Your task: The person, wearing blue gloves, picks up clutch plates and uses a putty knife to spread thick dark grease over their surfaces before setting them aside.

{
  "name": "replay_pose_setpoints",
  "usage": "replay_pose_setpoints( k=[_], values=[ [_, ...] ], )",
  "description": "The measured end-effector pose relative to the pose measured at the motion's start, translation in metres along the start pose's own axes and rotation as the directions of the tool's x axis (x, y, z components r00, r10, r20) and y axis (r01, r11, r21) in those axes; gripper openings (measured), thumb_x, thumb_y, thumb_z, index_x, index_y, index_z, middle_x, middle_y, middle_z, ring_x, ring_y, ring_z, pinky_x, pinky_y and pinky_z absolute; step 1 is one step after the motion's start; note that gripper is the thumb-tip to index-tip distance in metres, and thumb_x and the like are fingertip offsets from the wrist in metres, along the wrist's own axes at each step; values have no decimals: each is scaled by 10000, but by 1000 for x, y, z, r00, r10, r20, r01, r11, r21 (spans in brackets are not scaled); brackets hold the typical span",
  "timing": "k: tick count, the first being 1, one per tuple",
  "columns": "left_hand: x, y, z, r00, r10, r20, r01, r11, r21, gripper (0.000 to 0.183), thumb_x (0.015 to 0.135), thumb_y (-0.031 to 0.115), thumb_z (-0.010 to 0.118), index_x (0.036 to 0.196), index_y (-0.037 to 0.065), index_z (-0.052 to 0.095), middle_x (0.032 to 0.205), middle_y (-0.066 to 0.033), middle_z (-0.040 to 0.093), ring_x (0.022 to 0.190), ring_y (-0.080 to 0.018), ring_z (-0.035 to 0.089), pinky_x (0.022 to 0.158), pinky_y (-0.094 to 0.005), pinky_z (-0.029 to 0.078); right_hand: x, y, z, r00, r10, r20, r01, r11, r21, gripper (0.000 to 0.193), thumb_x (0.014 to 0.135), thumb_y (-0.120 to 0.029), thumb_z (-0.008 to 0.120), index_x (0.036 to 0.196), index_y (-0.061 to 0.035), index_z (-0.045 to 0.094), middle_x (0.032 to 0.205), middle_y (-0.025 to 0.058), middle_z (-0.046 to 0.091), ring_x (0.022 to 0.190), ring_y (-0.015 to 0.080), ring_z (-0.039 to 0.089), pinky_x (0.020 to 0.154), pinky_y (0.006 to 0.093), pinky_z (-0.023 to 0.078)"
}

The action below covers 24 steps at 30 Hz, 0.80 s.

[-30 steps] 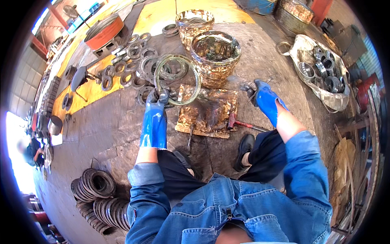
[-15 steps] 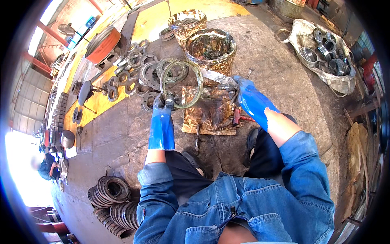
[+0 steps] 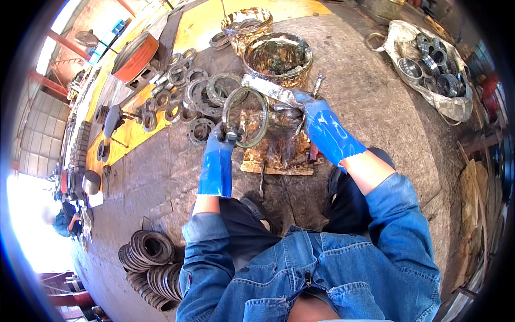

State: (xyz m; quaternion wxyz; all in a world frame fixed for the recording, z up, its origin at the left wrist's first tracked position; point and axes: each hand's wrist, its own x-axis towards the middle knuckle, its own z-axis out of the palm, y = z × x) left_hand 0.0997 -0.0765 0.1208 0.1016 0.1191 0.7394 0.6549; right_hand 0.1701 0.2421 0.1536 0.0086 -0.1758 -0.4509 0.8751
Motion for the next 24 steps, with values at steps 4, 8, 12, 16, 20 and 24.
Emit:
replay_pose_setpoints(
  k=[4,8,12,16,20,24],
  values=[
    [-1,13,29,1000,-7,-1,7,996,88,225,890,37,609,1113,14,592,949,-83,664,848,-184,651,689,-312,544,-18,-14,-9,998,67,-13,-67,998,-17,243,913,-256,615,1057,-63,642,829,47,654,597,127,547,509,279,439],
    [-7,10,17,990,-137,-26,139,980,139,259,880,73,625,1133,19,605,939,-89,679,819,-166,634,674,-308,525,-32,-16,12,977,194,85,-195,981,5,251,913,-258,616,1061,-57,641,834,48,657,607,125,553,516,273,440],
    [-7,-2,7,998,-64,-24,68,975,210,295,876,128,625,1149,17,611,920,-99,691,768,-164,605,692,-325,496,-39,-26,32,938,279,207,-289,957,19,259,913,-260,617,1065,-52,641,839,48,659,618,122,560,523,266,442],
    [7,-14,5,998,-61,-15,63,955,290,224,893,97,611,1092,-5,618,918,-83,664,812,-158,614,689,-322,509,-42,-36,34,911,299,284,-318,948,22,267,913,-262,618,1069,-47,640,844,49,662,628,120,567,530,260,443],
    [14,-30,-12,1000,11,-8,-7,934,358,242,869,-49,572,1107,-28,609,940,-82,646,839,-145,612,698,-313,531,-30,-52,30,960,168,223,-165,986,-33,275,913,-264,619,1073,-42,640,849,49,665,639,118,574,537,253,445],
    [19,-30,-10,998,37,-41,-18,921,389,268,876,-44,568,1141,-26,599,969,-82,652,852,-151,616,723,-312,537,45,-52,-10,990,-141,-11,95,725,-682,295,929,-271,579,1083,-24,630,846,63,675,689,123,610,570,250,469]
  ],
)
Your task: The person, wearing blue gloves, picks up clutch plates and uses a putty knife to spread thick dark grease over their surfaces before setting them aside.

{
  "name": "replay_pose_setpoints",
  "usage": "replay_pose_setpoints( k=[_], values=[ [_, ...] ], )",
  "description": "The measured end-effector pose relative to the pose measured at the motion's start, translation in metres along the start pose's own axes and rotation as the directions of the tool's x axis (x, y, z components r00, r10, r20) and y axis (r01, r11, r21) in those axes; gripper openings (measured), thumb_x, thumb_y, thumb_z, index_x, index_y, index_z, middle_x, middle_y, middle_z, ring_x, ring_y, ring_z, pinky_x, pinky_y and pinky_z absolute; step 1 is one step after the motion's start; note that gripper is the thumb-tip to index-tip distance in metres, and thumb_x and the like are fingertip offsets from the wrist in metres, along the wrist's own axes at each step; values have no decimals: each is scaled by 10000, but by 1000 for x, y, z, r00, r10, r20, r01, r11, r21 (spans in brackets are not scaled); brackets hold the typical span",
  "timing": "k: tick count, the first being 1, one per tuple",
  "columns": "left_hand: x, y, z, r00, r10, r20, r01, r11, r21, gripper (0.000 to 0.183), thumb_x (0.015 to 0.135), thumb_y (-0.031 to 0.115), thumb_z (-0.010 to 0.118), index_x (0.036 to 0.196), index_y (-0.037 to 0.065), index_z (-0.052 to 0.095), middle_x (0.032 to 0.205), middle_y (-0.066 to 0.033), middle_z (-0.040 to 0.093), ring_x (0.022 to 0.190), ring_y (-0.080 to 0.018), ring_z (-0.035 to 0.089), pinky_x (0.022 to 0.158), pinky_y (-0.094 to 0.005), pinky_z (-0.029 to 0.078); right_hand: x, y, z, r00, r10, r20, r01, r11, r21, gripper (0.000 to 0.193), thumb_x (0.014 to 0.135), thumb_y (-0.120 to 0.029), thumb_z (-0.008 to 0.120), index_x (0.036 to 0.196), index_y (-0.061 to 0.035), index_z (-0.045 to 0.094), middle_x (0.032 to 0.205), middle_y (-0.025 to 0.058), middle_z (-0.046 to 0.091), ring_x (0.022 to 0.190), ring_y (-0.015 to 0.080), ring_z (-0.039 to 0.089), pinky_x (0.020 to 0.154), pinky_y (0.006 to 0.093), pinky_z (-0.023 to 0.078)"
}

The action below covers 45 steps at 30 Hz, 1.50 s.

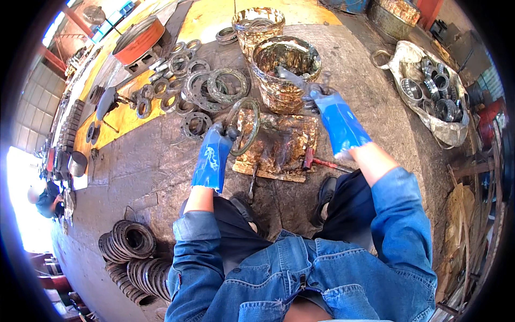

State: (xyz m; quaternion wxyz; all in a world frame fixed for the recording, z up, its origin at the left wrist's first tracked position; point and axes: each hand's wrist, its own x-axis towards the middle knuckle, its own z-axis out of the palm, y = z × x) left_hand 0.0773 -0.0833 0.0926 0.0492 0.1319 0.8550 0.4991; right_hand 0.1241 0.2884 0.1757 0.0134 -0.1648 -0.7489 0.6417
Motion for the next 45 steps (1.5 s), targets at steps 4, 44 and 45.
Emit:
replay_pose_setpoints(
  k=[4,44,45],
  values=[
    [-7,19,-6,999,-3,-40,-10,951,-310,249,893,21,601,1140,-8,595,955,-74,658,843,-159,625,697,-301,538,31,-4,16,946,-319,57,230,538,-811,353,973,-284,427,1102,-4,599,948,163,693,838,290,676,687,403,541],
    [-46,107,-7,974,-216,68,190,614,-766,160,896,96,640,1026,7,611,809,-77,649,551,-139,554,450,-302,479,-119,-40,38,824,-437,361,338,890,307,228,821,-4,666,1041,-62,655,1116,97,659,992,169,640,829,301,520],
    [-49,109,-10,976,-206,67,184,621,-762,159,896,94,639,1025,6,610,808,-75,649,552,-138,554,449,-301,479,-115,-45,42,810,-479,337,388,870,305,218,831,30,650,1030,-60,658,1140,104,657,978,170,647,814,292,524]
  ],
)
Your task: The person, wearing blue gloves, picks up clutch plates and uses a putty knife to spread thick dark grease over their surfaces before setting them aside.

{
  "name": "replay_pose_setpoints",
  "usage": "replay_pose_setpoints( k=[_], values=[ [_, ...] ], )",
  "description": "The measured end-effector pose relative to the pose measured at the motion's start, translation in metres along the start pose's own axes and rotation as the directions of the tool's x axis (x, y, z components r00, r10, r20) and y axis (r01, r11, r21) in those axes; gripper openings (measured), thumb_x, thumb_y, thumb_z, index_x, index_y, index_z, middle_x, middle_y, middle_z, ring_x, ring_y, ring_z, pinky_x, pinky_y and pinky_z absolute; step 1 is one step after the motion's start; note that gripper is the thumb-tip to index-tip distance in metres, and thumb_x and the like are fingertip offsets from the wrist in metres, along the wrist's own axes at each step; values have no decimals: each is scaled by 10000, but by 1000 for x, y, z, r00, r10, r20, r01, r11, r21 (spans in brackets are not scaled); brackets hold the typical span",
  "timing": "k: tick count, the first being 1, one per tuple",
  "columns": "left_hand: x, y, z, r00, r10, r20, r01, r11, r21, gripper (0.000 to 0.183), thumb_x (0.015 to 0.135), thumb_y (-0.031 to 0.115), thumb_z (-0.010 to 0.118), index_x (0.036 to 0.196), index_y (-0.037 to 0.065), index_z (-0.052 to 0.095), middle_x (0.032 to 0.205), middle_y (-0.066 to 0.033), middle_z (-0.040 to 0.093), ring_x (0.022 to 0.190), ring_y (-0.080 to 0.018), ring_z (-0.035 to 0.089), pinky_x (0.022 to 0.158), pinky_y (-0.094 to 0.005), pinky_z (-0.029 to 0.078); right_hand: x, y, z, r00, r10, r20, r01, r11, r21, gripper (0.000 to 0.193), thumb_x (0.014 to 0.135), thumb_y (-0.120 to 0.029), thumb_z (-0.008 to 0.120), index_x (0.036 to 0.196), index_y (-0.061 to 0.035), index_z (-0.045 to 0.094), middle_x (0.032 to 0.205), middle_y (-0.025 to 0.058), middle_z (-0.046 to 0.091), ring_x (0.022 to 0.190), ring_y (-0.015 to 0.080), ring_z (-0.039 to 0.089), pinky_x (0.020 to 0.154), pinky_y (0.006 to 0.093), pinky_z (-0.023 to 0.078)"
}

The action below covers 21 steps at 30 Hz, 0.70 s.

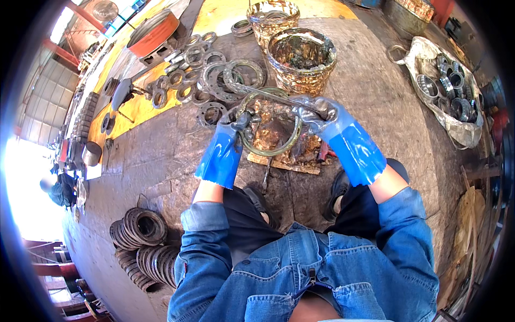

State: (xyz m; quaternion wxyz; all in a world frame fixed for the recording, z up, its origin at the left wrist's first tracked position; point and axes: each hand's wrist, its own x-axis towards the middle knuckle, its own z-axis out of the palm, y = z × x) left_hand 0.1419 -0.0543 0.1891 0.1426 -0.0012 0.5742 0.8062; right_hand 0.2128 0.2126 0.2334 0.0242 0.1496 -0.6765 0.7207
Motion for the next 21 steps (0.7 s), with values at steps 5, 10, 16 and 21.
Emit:
replay_pose_setpoints(
  k=[5,10,16,21],
  values=[
    [3,10,5,985,-31,-167,25,999,-34,210,887,58,653,1092,18,630,870,-62,677,630,-139,611,505,-269,498,-4,2,-14,983,167,81,-183,948,261,155,864,-23,661,1019,-29,655,1145,111,656,930,130,628,775,265,523],
    [9,3,-17,992,-1,-125,1,1000,3,98,890,78,635,972,40,599,780,-89,647,494,-163,557,435,-316,493,-9,-49,9,908,415,49,-394,890,-229,286,866,-66,672,1148,-42,631,1112,79,667,923,111,610,812,265,514],
    [7,3,-15,993,-41,-111,38,999,-24,77,887,56,617,956,33,591,757,-86,632,488,-165,554,428,-319,495,-14,-45,5,922,382,58,-380,924,-48,219,866,-53,664,1079,-14,627,1099,74,671,937,119,616,818,270,515],
    [13,4,-16,988,-76,-134,65,994,-84,116,891,68,616,999,46,577,720,-74,616,467,-155,534,394,-311,463,-13,-30,11,943,332,11,-332,943,19,188,860,-37,665,1044,-14,631,1129,83,667,933,112,619,840,245,507]
  ],
)
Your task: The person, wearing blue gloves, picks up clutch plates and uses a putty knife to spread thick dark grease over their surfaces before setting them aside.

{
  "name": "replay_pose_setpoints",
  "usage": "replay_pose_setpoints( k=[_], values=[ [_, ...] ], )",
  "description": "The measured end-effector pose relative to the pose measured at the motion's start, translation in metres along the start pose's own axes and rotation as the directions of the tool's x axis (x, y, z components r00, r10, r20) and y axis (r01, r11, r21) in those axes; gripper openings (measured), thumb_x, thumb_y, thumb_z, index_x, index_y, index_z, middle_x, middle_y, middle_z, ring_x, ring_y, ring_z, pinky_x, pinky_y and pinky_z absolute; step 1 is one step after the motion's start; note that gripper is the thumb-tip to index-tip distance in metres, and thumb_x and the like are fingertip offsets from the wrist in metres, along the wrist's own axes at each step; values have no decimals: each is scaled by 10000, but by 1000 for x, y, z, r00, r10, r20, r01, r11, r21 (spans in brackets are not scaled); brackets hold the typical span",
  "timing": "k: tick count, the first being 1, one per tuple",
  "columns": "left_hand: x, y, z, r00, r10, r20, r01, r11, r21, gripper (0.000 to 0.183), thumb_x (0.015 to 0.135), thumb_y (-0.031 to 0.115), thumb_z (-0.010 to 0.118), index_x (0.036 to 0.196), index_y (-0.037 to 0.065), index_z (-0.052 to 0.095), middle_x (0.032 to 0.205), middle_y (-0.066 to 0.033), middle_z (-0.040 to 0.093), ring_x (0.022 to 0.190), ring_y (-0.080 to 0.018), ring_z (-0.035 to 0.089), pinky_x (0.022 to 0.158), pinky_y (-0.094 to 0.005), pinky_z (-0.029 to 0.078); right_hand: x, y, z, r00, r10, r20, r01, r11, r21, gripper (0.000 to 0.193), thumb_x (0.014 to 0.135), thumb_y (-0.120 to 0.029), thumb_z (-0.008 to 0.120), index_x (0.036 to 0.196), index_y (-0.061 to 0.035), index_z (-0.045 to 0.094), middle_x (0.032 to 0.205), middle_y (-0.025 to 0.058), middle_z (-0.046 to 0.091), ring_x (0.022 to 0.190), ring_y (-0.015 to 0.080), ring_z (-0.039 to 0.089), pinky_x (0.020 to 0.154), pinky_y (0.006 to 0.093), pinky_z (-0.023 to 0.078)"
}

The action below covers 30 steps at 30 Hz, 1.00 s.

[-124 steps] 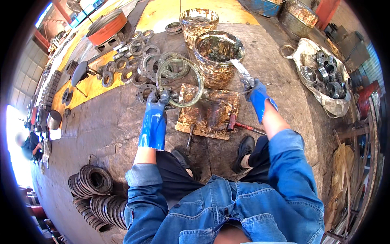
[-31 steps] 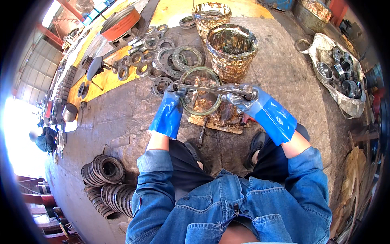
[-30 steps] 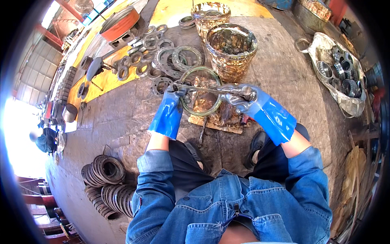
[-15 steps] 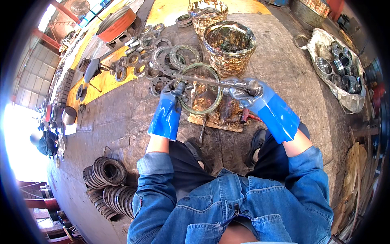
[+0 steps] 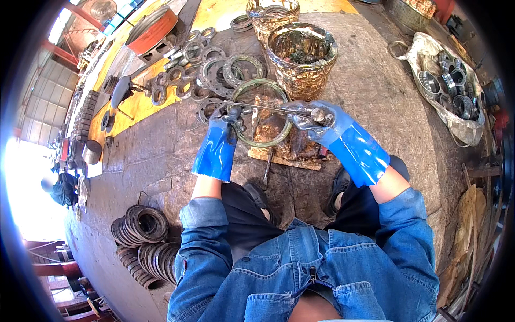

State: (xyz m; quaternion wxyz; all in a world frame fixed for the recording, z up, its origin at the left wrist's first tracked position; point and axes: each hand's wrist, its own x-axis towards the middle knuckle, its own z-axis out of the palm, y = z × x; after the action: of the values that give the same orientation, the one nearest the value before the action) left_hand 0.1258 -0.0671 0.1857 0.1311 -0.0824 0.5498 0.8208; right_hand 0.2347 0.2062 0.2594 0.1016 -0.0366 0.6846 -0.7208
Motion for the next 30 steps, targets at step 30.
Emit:
replay_pose_setpoints(
  k=[30],
  values=[
    [27,2,-9,938,337,-84,-336,941,28,140,878,55,637,993,-23,616,774,-150,657,503,-178,541,437,-277,426,70,57,-41,848,122,-516,54,948,313,204,903,-247,624,990,-73,684,770,49,663,573,140,565,493,282,469]
  ],
)
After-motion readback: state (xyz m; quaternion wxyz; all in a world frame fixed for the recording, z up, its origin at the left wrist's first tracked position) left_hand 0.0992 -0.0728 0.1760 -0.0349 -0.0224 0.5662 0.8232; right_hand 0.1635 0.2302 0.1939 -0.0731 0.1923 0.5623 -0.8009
